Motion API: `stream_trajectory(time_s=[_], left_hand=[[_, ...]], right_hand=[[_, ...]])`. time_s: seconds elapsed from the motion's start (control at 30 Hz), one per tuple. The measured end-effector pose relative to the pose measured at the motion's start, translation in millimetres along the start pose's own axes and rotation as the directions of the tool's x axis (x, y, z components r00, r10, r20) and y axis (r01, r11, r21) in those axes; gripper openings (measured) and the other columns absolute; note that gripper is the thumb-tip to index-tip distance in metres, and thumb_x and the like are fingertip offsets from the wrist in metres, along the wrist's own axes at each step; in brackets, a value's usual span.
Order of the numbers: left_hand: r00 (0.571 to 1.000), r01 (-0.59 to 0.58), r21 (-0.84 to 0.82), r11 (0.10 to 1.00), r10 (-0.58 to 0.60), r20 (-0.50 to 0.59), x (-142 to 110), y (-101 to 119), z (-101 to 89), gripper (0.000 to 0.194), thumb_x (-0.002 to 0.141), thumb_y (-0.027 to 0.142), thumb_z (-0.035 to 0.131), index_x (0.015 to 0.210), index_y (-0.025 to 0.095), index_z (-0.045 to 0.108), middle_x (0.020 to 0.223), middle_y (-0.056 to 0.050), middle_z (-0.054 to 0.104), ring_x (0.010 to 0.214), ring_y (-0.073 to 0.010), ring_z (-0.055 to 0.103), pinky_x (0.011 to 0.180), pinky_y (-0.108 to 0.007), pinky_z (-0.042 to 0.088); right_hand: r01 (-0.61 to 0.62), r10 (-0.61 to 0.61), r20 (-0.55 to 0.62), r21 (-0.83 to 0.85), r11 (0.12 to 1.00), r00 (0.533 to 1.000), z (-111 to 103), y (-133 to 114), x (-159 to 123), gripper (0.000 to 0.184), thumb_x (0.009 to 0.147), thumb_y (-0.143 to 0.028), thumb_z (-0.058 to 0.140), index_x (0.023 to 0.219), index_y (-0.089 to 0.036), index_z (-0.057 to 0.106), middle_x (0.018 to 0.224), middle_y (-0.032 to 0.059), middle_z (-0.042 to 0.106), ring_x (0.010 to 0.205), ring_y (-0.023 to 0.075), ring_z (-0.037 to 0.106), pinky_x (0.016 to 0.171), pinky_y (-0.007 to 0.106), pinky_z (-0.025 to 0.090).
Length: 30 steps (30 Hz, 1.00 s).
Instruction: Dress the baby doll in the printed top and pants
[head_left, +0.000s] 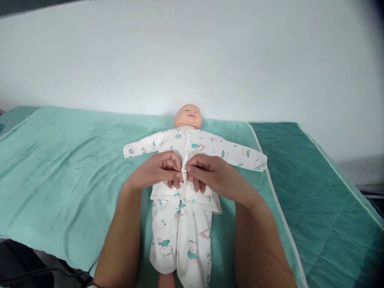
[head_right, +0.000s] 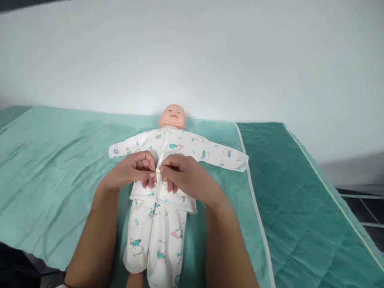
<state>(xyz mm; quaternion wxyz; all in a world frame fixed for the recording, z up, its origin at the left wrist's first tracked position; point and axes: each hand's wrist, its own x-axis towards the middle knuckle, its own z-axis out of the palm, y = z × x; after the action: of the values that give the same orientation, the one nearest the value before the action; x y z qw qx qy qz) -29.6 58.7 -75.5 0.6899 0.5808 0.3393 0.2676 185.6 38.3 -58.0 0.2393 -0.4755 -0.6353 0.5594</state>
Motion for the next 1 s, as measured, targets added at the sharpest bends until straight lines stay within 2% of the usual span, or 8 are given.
stream_trajectory(time_s=[0.2, 0.33, 0.47, 0.53, 0.63, 0.77, 0.83, 1.0], left_hand=[[1.000, 0.001, 0.009, 1.000, -0.002, 0.020, -4, 0, -4.4, 0.017, 0.086, 0.024, 0.074, 0.092, 0.018, 0.059, 0.075, 0.000, 0.073, 0.061, -0.0107, 0.068, 0.050, -0.018, 0.050], [1.000, 0.004, 0.027, 1.000, -0.004, 0.011, -9, 0, -8.0, 0.015, 0.090, 0.029, 0.070, 0.091, 0.018, 0.060, 0.073, -0.001, 0.073, 0.056, -0.0115, 0.067, 0.045, -0.019, 0.047], [0.981, -0.091, 0.060, 0.994, 0.100, -0.166, -8, -2, -8.8, 0.018, 0.092, 0.033, 0.067, 0.086, 0.018, 0.059, 0.068, -0.001, 0.071, 0.048, -0.0106, 0.062, 0.042, -0.020, 0.043], [0.931, -0.150, 0.069, 0.986, 0.164, -0.327, -4, -3, -9.4, 0.017, 0.092, 0.032, 0.066, 0.085, 0.018, 0.059, 0.064, 0.002, 0.066, 0.047, -0.0096, 0.058, 0.045, -0.021, 0.044], [0.799, -0.211, 0.086, 0.974, 0.222, -0.559, 4, -7, -13.0, 0.013, 0.089, 0.028, 0.065, 0.083, 0.019, 0.059, 0.060, 0.004, 0.057, 0.049, -0.0079, 0.052, 0.049, -0.021, 0.043], [0.644, -0.168, 0.166, 0.972, 0.235, -0.728, 14, -15, -20.5, 0.014, 0.087, 0.029, 0.065, 0.080, 0.019, 0.058, 0.059, 0.005, 0.052, 0.050, -0.0074, 0.046, 0.052, -0.022, 0.040], [0.609, -0.113, 0.205, 0.972, 0.231, -0.759, 17, -20, -22.7, 0.013, 0.086, 0.030, 0.064, 0.081, 0.020, 0.058, 0.059, 0.005, 0.053, 0.052, -0.0082, 0.046, 0.054, -0.022, 0.041], [0.621, 0.018, 0.363, 0.931, 0.275, -0.734, 21, -28, -23.4, 0.015, 0.088, 0.034, 0.060, 0.081, 0.020, 0.060, 0.068, 0.003, 0.058, 0.061, -0.0103, 0.049, 0.061, -0.025, 0.042]], right_hand=[[0.013, -0.013, -0.007, -0.025, 1.000, 1.000, -2, 3, -2, 0.028, 0.097, -0.036, 0.053, 0.076, -0.020, 0.061, 0.065, -0.0014, 0.064, 0.060, 0.0126, 0.062, 0.058, 0.025, 0.051], [0.023, -0.022, 0.010, -0.138, 0.990, 1.000, -6, -5, -12, 0.031, 0.099, -0.037, 0.051, 0.075, -0.020, 0.063, 0.068, -0.0013, 0.065, 0.063, 0.0130, 0.062, 0.060, 0.026, 0.049], [0.103, -0.088, 0.057, -0.349, 0.931, 0.994, 2, -22, -26, 0.028, 0.099, -0.031, 0.050, 0.077, -0.020, 0.065, 0.071, -0.0008, 0.065, 0.063, 0.0126, 0.058, 0.058, 0.027, 0.039], [0.138, -0.124, 0.062, -0.499, 0.856, 0.990, 12, -27, -31, 0.023, 0.096, -0.026, 0.053, 0.076, -0.021, 0.063, 0.068, -0.0016, 0.061, 0.061, 0.0122, 0.052, 0.055, 0.028, 0.032], [0.126, -0.152, 0.028, -0.715, 0.687, 0.988, 34, -27, -33, 0.012, 0.091, -0.019, 0.057, 0.079, -0.022, 0.059, 0.065, -0.0022, 0.056, 0.059, 0.0142, 0.048, 0.053, 0.030, 0.023], [0.076, -0.110, 0.023, -0.854, 0.515, 0.994, 57, -25, -28, 0.010, 0.089, -0.010, 0.056, 0.089, -0.020, 0.058, 0.071, 0.0009, 0.061, 0.060, 0.0176, 0.053, 0.052, 0.031, 0.018], [0.051, -0.018, 0.048, -0.881, 0.470, 0.999, 64, -30, -24, 0.011, 0.090, -0.009, 0.054, 0.095, -0.018, 0.059, 0.075, 0.0032, 0.063, 0.063, 0.0194, 0.058, 0.051, 0.032, 0.017], [0.043, 0.085, 0.088, -0.902, 0.430, 0.992, 67, -45, -22, 0.019, 0.091, -0.004, 0.050, 0.101, -0.016, 0.061, 0.085, 0.0062, 0.066, 0.072, 0.0214, 0.063, 0.052, 0.032, 0.017]])
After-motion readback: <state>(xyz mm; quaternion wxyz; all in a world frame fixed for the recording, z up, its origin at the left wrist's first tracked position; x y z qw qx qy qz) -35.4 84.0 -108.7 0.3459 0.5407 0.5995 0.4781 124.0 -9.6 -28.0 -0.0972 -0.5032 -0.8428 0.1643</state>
